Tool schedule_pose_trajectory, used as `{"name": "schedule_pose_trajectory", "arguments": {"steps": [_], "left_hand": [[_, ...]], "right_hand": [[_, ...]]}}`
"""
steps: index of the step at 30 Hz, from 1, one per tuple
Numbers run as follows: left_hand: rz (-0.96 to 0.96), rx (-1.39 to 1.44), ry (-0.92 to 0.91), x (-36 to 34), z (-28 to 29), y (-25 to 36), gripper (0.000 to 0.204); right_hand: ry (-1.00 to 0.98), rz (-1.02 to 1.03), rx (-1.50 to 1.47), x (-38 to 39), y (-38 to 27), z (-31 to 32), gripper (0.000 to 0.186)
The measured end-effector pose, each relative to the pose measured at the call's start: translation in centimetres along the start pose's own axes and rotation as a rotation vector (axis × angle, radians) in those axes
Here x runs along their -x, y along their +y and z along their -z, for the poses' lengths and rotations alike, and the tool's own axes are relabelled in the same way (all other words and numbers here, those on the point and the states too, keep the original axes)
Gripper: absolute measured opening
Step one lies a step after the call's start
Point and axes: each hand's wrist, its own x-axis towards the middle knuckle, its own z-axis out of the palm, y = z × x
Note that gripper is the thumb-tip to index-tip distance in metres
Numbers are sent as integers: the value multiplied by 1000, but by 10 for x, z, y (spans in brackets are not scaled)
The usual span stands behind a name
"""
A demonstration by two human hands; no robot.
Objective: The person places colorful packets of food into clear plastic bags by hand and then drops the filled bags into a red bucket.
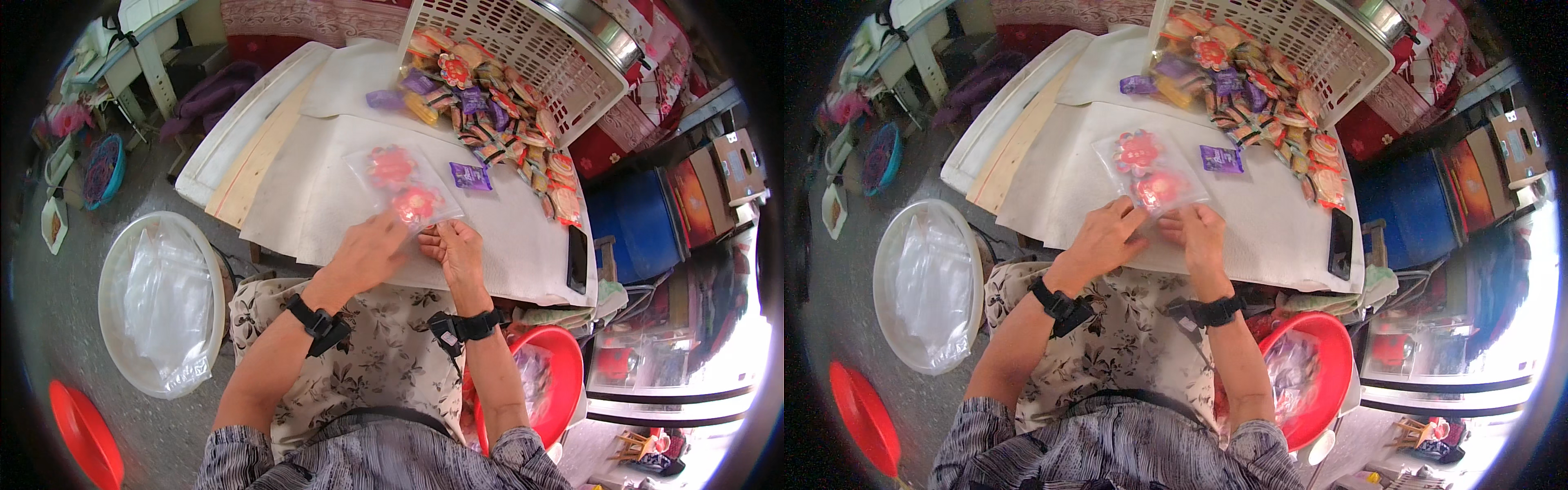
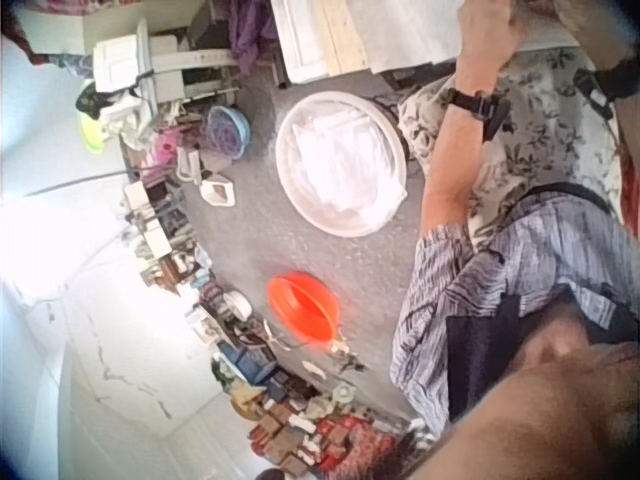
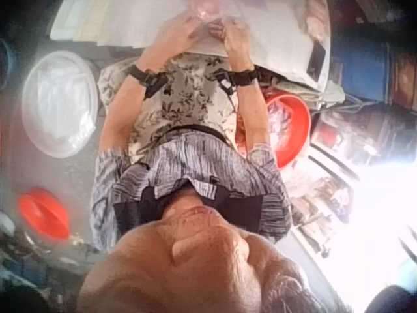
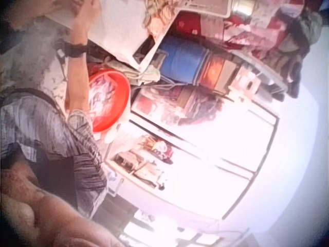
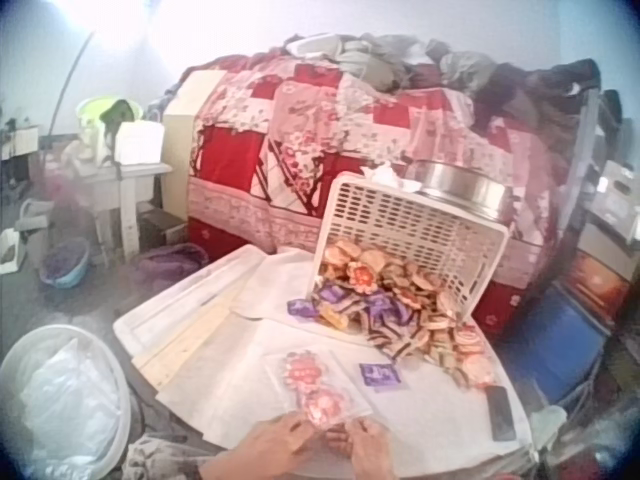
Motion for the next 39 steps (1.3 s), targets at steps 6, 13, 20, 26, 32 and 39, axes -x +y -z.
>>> {"name": "schedule_pose_trajectory", "arguments": {"steps": [6,13,20,26,32,39], "left_hand": [[-122,-234,-65,8,-8,-15,15],[-204,-72,73,1,-2,5,13],[-312,101,42,8,0,36,13],[-286,212,-27,3,4,36,15],[-152,121,27,0,13,17,8],[-109,51,-10,-2,-1,11,10]], "right_hand": [[41,57,171,22,-9,0,26],[-43,-118,23,38,-10,31,44],[-49,-118,-183,49,-8,12,42],[55,-24,-21,68,2,23,25],[116,113,121,90,17,47,23],[245,216,75,116,42,99,21]]}}
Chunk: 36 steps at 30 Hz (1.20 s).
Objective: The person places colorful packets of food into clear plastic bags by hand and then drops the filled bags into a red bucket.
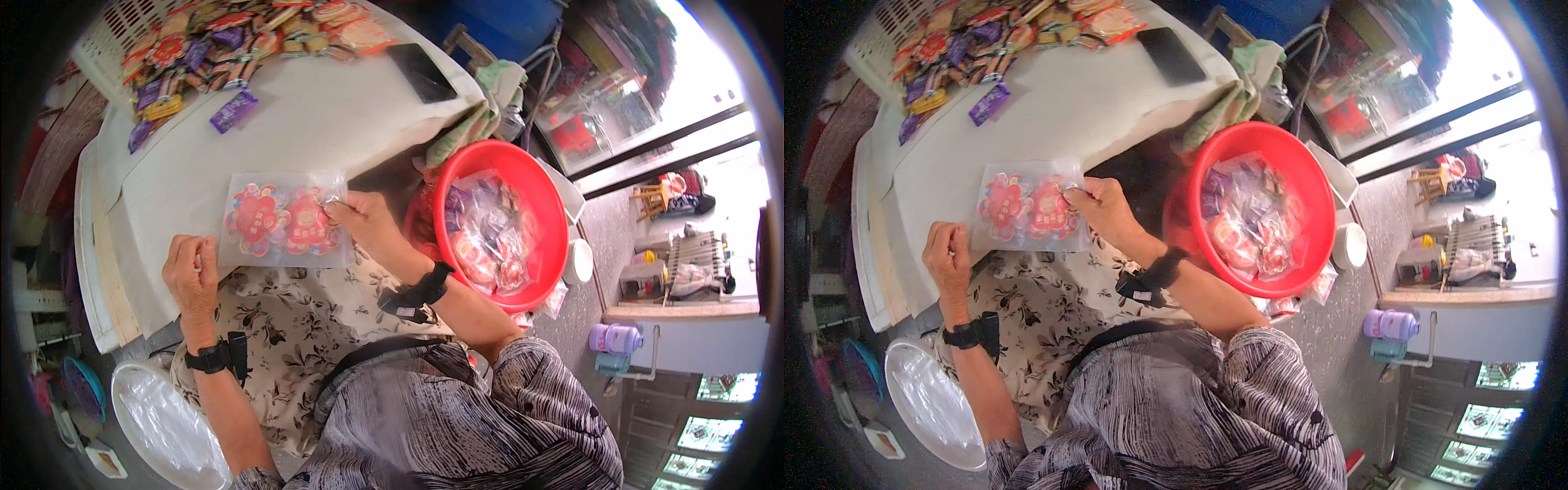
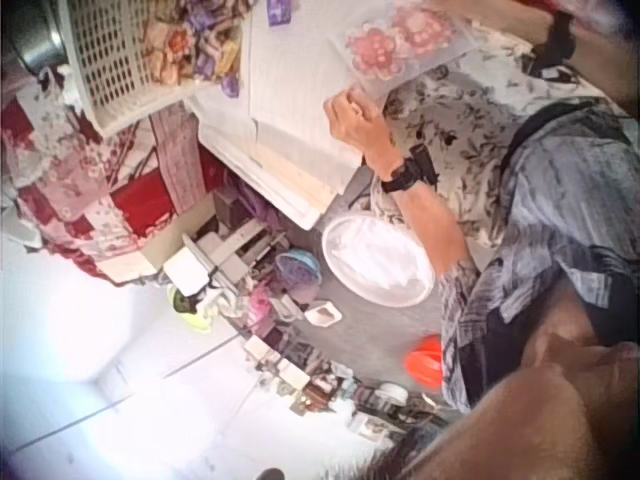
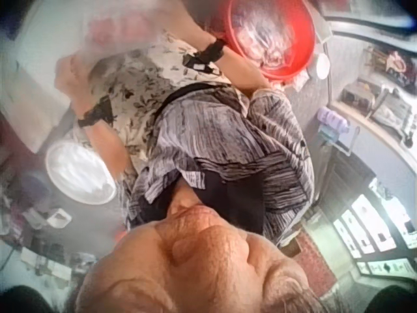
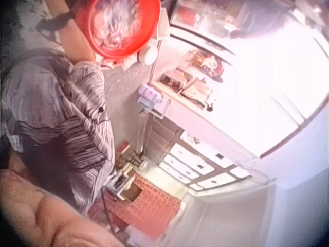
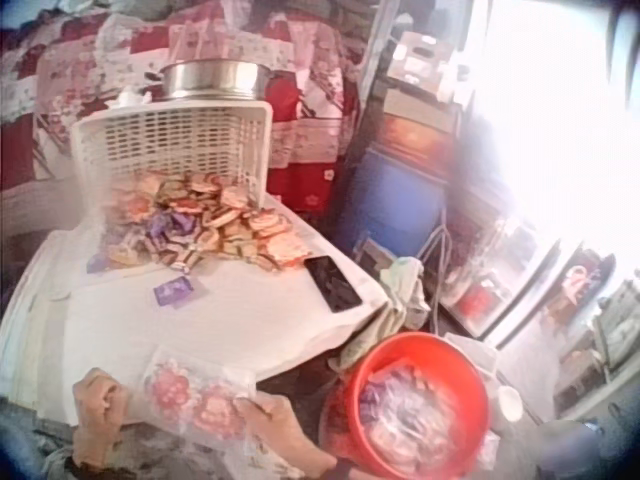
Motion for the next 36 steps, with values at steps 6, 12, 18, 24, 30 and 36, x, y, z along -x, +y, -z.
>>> {"name": "schedule_pose_trajectory", "arguments": {"steps": [6,12,18,24,30,36], "left_hand": [[25,-65,-28,5,0,-5,13],[-48,-94,-78,2,-10,-5,13],[-46,-84,-77,4,-13,-8,14],[-57,-116,-76,4,-12,-10,13],[-34,-103,-86,3,-13,-5,11],[-21,-72,-90,3,-18,-11,7]], "right_hand": [[134,59,-5,45,-7,69,21],[578,-69,44,118,12,197,20],[1088,109,-185,170,67,297,17],[1434,96,-352,186,128,339,18],[1266,-159,-511,206,204,353,24],[1058,-109,-403,189,192,368,30]]}}
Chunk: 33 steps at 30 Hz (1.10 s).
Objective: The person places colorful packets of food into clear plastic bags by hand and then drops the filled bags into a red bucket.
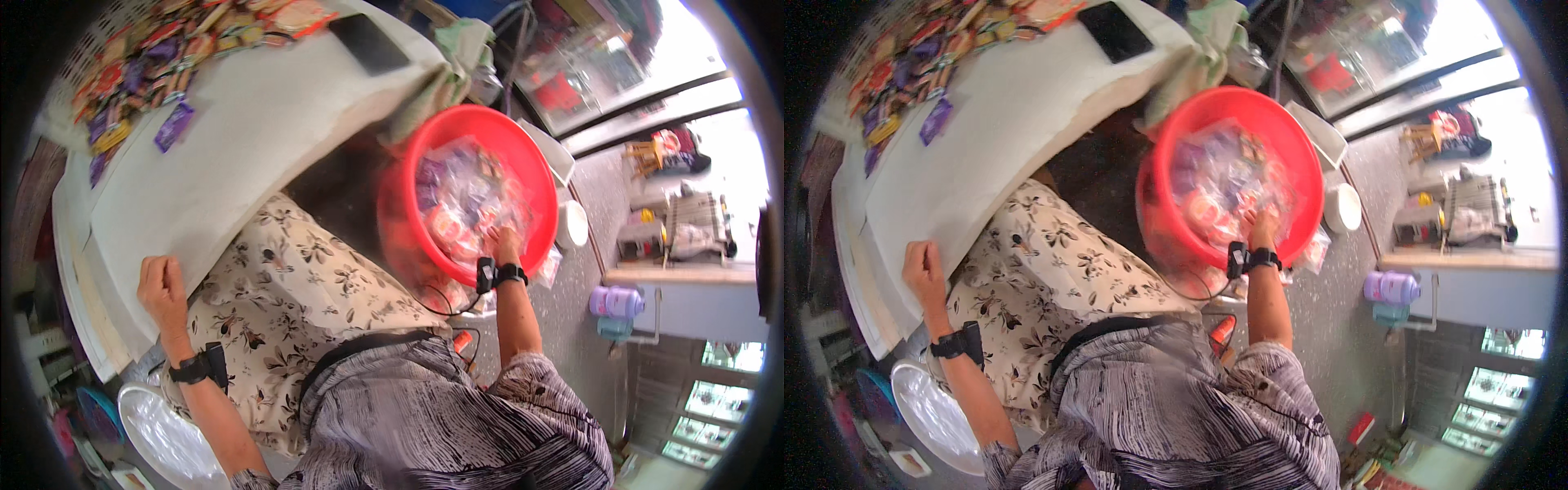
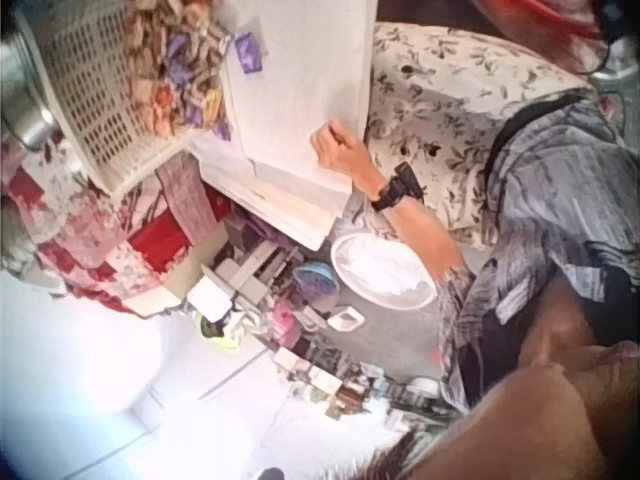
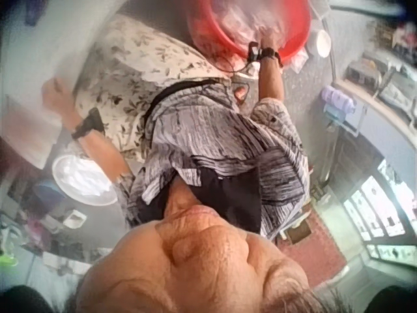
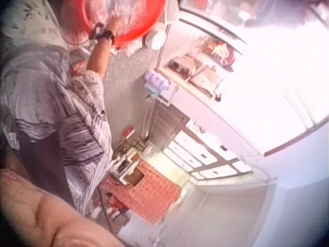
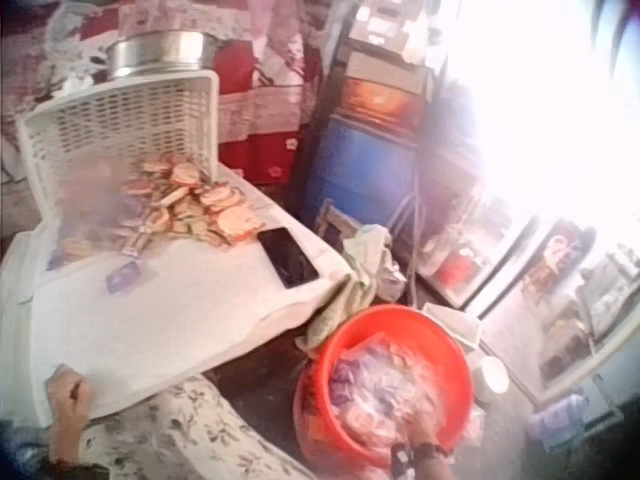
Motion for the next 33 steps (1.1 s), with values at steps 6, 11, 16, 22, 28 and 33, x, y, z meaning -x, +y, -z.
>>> {"name": "schedule_pose_trajectory", "arguments": {"steps": [6,11,16,22,28,33], "left_hand": [[-7,-9,49,-4,7,-1,13],[72,42,80,5,9,-6,14],[79,-2,51,12,8,-11,19],[27,50,118,6,3,-9,18],[181,296,68,16,19,-14,16],[404,369,153,31,89,-24,15]], "right_hand": [[-324,62,324,81,-90,-182,26],[-831,250,410,186,-119,-346,23],[-1234,629,641,267,-86,-462,30],[-1143,1464,1076,258,6,-515,51],[-1065,1573,1452,266,23,-509,60],[-1012,1611,1524,255,23,-511,62]]}}
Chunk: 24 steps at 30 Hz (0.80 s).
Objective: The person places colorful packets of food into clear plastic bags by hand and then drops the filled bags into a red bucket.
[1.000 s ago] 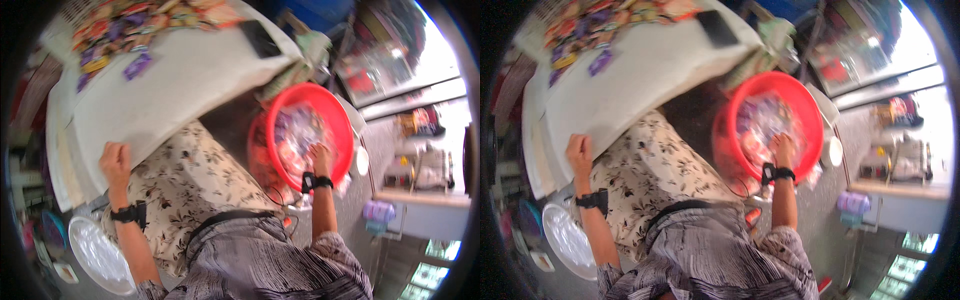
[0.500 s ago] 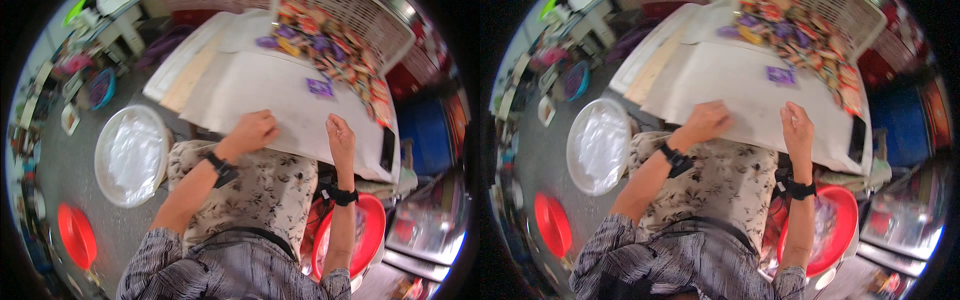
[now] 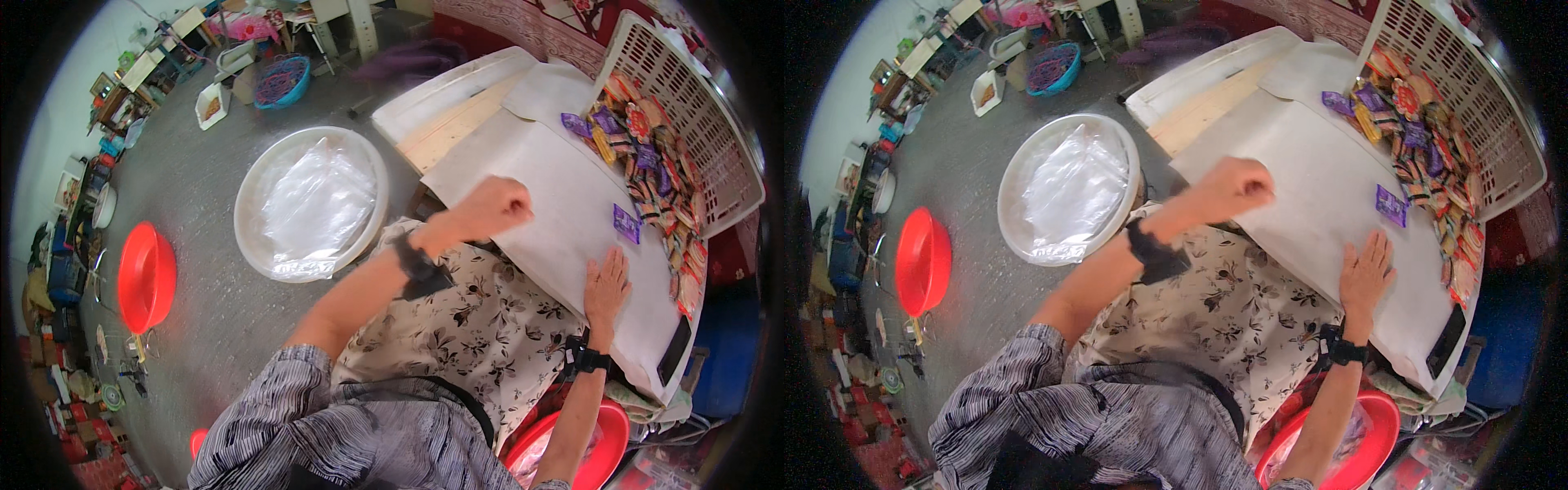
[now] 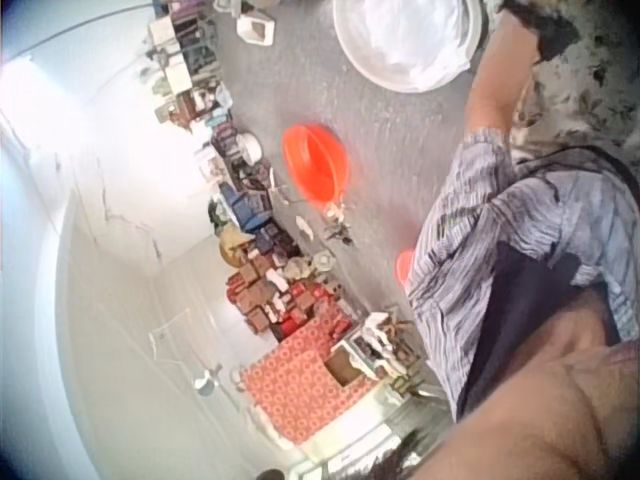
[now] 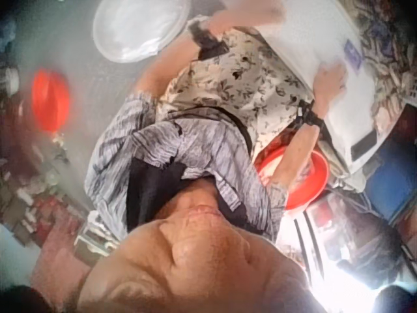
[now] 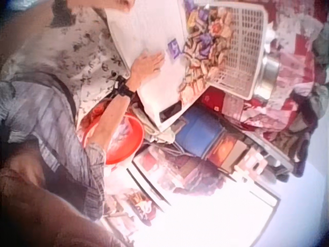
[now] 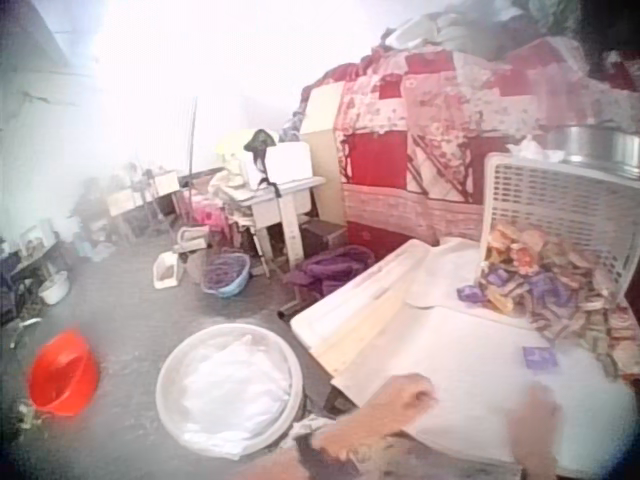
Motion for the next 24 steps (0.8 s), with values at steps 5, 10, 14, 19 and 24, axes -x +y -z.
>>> {"name": "schedule_pose_trajectory", "arguments": {"steps": [5,10,14,19,24], "left_hand": [[315,-514,135,68,119,-38,24],[857,-1039,175,169,199,-101,32],[1044,-1103,159,195,197,-108,33],[927,-1046,252,225,212,-149,32],[716,-865,269,199,218,-114,3]], "right_hand": [[14,10,0,0,-2,-1,62],[40,3,-24,0,-5,-2,60],[47,1,18,-1,-2,2,59],[62,10,-8,1,-6,1,58],[83,6,4,1,0,-2,57]]}}
